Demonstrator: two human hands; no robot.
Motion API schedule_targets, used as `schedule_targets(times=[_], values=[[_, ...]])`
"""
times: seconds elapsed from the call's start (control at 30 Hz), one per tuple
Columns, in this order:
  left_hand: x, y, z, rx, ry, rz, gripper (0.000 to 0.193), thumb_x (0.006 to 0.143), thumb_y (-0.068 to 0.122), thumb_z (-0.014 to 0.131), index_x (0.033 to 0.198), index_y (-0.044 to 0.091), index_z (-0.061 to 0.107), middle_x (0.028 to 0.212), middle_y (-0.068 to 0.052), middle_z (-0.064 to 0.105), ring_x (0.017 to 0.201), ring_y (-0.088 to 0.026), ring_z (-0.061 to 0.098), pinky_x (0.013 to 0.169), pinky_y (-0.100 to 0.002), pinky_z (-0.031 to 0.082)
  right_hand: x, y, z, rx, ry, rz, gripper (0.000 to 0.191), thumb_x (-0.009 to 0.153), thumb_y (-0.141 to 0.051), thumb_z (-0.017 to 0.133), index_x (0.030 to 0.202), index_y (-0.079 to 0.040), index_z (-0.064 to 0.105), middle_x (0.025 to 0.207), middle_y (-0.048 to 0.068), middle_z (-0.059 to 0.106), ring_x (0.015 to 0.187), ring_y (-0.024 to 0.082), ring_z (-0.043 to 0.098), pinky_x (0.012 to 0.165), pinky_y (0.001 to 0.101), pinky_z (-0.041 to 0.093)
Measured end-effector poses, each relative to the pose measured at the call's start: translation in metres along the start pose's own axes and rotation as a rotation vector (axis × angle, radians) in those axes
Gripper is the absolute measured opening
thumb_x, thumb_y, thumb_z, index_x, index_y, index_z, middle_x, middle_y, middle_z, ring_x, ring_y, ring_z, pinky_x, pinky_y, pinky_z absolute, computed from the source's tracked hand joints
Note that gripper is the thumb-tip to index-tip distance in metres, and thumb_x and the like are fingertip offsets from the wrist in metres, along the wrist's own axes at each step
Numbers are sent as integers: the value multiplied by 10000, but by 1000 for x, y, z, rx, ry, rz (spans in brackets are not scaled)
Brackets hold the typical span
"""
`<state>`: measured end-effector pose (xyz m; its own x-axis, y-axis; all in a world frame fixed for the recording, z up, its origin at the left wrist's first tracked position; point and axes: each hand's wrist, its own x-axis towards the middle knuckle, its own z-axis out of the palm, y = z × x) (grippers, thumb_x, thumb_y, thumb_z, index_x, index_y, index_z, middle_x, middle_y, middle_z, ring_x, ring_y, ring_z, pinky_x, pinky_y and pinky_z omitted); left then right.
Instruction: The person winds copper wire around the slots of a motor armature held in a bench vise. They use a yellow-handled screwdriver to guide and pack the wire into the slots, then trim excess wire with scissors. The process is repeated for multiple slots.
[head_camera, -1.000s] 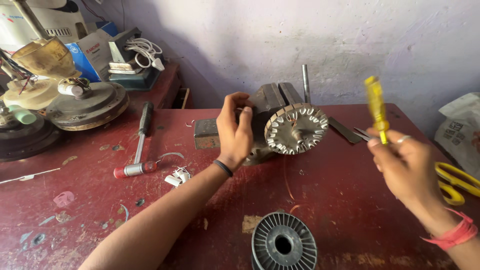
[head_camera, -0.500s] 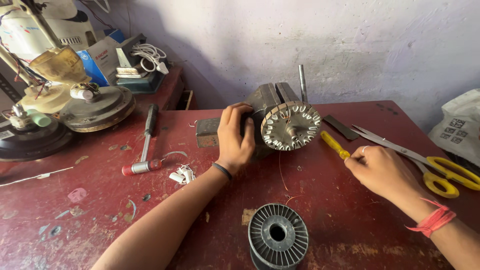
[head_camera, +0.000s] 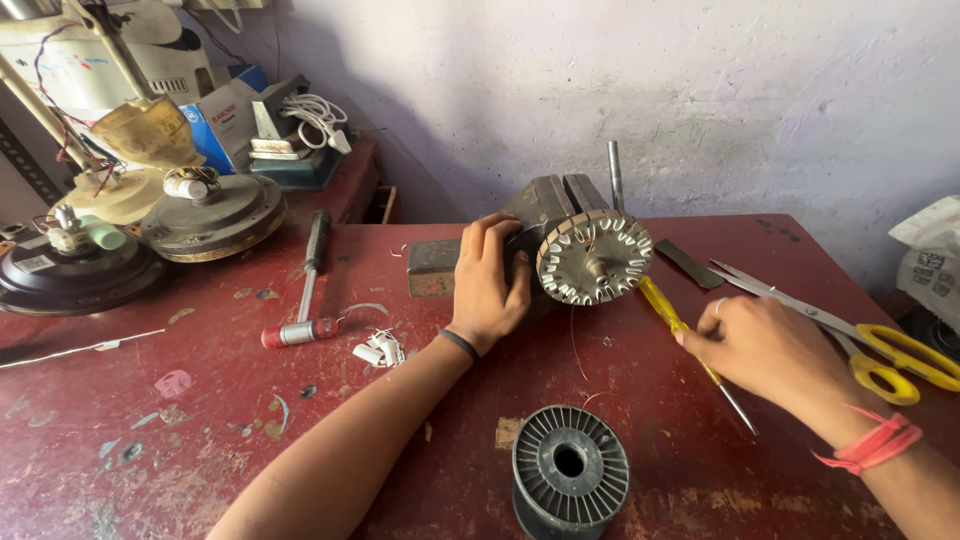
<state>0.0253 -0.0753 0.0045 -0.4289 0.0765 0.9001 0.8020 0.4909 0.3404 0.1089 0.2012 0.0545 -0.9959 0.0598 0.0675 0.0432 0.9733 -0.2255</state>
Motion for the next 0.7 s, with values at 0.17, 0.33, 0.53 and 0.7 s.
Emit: schedule_targets(times=[0.17,0.33,0.53,0.7], values=[[0,-5,-2,25,8,21,359,903,38,616,1247,-33,546,1302,-206,566,1188,-401,561,1043,-461,479,-15,-55,-56,-52,-15,-125,367,914,-453,721,875,-108,841,632,127,754,516,256,670,563,370,478],[4,-8,-3,36,0,22,359,905,37,615,1251,-32,547,1314,-202,569,1187,-400,563,1041,-463,485,-22,-101,-113,74,-75,-205,394,927,-438,727,827,-77,849,497,69,673,387,169,482,425,349,318],[8,-6,-3,22,-27,4,368,887,24,605,1246,-30,550,1298,-205,570,1187,-397,563,1040,-459,479,-13,-120,-118,40,-102,-181,527,952,-480,728,703,-21,803,474,108,624,416,184,535,431,359,376],[20,-16,-2,-32,-21,-124,319,762,-30,550,1074,-29,616,1090,-193,627,1041,-349,633,957,-425,527,1,-120,-84,62,-178,-278,600,806,-603,769,636,-28,758,446,91,651,409,193,635,499,365,508]])
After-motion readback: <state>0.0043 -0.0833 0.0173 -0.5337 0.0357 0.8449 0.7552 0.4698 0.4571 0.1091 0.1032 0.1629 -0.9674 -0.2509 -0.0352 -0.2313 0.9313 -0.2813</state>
